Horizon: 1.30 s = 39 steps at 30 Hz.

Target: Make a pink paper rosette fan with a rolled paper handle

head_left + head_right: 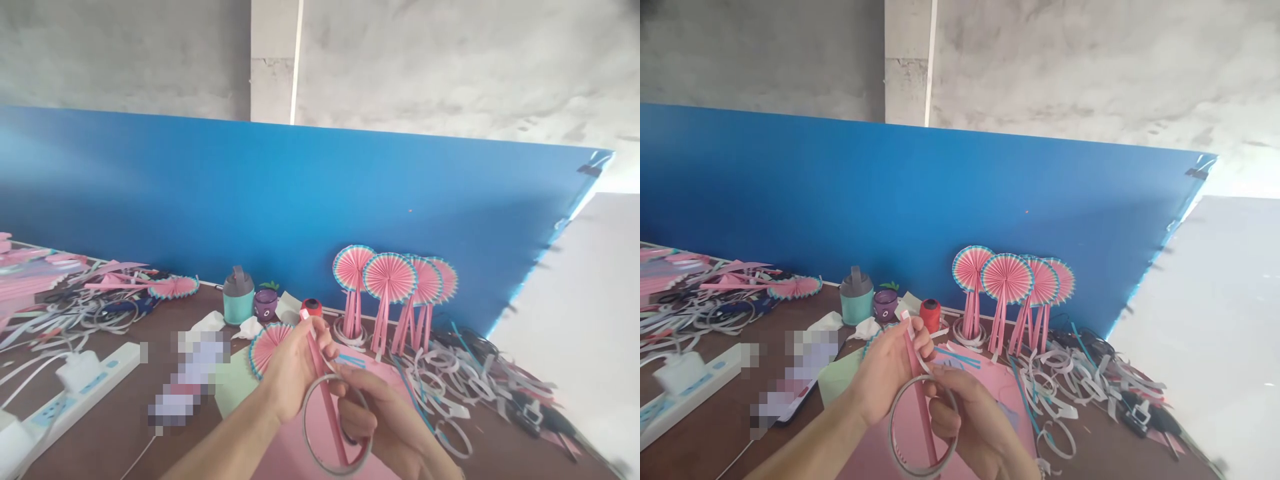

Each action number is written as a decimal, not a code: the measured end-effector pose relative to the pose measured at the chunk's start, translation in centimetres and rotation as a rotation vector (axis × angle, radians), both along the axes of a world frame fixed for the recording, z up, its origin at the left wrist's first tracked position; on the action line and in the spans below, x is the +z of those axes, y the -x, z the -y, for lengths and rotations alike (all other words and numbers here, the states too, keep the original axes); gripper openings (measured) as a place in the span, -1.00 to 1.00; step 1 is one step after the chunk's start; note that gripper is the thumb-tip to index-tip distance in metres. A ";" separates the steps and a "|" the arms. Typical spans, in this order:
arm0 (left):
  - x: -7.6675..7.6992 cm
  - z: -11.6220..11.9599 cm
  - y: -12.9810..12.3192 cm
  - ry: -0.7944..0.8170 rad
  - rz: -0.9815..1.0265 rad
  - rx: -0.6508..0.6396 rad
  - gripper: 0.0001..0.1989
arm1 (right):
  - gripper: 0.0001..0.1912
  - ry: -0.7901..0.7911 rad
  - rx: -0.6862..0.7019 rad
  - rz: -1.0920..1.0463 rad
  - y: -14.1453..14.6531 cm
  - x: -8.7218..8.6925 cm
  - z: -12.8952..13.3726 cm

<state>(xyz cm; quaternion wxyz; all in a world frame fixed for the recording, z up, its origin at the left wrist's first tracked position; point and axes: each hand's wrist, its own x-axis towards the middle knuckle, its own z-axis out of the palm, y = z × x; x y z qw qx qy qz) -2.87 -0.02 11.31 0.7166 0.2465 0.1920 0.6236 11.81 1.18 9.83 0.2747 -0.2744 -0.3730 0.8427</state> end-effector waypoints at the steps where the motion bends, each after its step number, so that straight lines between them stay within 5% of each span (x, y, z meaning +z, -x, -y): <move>1: 0.1 0.0 0.1 0.002 0.016 0.000 -0.78 | -0.69 -0.013 0.001 0.012 -0.1 0.0 0.1; 21: -0.2 -0.4 0.9 -0.020 -0.082 0.009 -0.55 | -0.71 -0.220 0.024 0.124 1.0 0.4 1.2; 39: -1.0 0.8 -0.9 -0.248 -0.305 0.182 -0.45 | -0.56 -0.358 -0.112 0.364 1.7 -1.8 0.8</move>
